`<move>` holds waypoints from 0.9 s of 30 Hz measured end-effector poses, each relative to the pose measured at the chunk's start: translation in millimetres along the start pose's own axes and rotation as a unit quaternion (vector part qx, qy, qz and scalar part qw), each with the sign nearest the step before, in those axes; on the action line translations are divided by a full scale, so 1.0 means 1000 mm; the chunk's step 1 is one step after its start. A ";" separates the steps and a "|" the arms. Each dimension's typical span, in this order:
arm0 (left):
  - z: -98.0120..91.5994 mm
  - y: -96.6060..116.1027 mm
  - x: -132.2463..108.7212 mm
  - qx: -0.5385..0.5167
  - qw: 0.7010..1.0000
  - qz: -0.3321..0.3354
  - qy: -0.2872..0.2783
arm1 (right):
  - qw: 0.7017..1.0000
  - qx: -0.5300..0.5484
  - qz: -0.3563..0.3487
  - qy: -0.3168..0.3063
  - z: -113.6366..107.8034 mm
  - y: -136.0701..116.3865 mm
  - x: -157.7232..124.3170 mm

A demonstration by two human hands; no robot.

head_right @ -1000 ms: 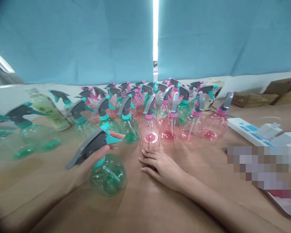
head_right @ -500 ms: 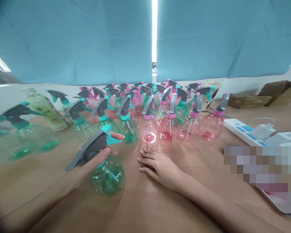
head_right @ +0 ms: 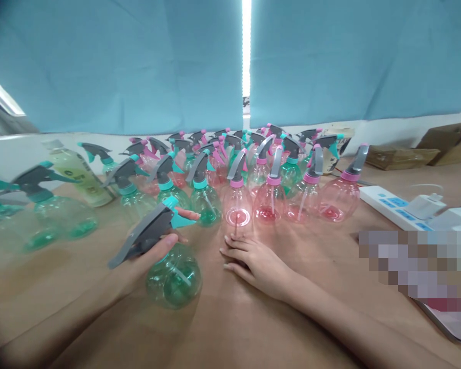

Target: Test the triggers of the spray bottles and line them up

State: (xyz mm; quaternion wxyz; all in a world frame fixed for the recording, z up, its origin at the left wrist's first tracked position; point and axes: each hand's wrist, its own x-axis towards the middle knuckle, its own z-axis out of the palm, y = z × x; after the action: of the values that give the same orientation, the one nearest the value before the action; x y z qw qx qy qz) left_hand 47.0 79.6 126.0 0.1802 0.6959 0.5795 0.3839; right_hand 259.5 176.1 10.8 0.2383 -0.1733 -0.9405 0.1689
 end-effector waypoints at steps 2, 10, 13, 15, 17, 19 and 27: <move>0.000 -0.001 0.000 0.001 1.000 -0.013 0.000 | 1.000 -0.001 0.004 -0.005 -0.001 -0.001 0.000; 0.004 -0.013 0.002 0.009 1.000 -0.007 0.022 | 1.000 -0.013 0.005 -0.017 -0.001 0.001 0.001; 0.004 -0.015 0.003 0.002 1.000 -0.003 0.010 | 1.000 -0.014 0.002 -0.022 -0.001 0.002 0.000; 0.004 -0.015 0.003 0.005 1.000 -0.010 -0.004 | 1.000 -0.014 0.004 -0.020 -0.001 0.002 0.000; 0.004 -0.014 0.005 0.008 1.000 -0.007 -0.002 | 1.000 -0.014 0.006 -0.019 0.000 0.002 0.000; 0.004 -0.012 0.006 0.007 1.000 0.003 0.017 | 1.000 -0.012 0.007 -0.018 0.000 0.003 0.000; 0.007 -0.017 0.008 0.011 1.000 -0.010 0.021 | 1.000 -0.007 0.002 -0.015 0.001 0.004 0.000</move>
State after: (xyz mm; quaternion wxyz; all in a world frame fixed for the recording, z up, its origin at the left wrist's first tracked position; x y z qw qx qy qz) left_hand 41.3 92.7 112.1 0.1637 0.6839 0.5943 0.3902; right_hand 260.1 179.4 8.7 0.2223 -0.1741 -0.9449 0.1655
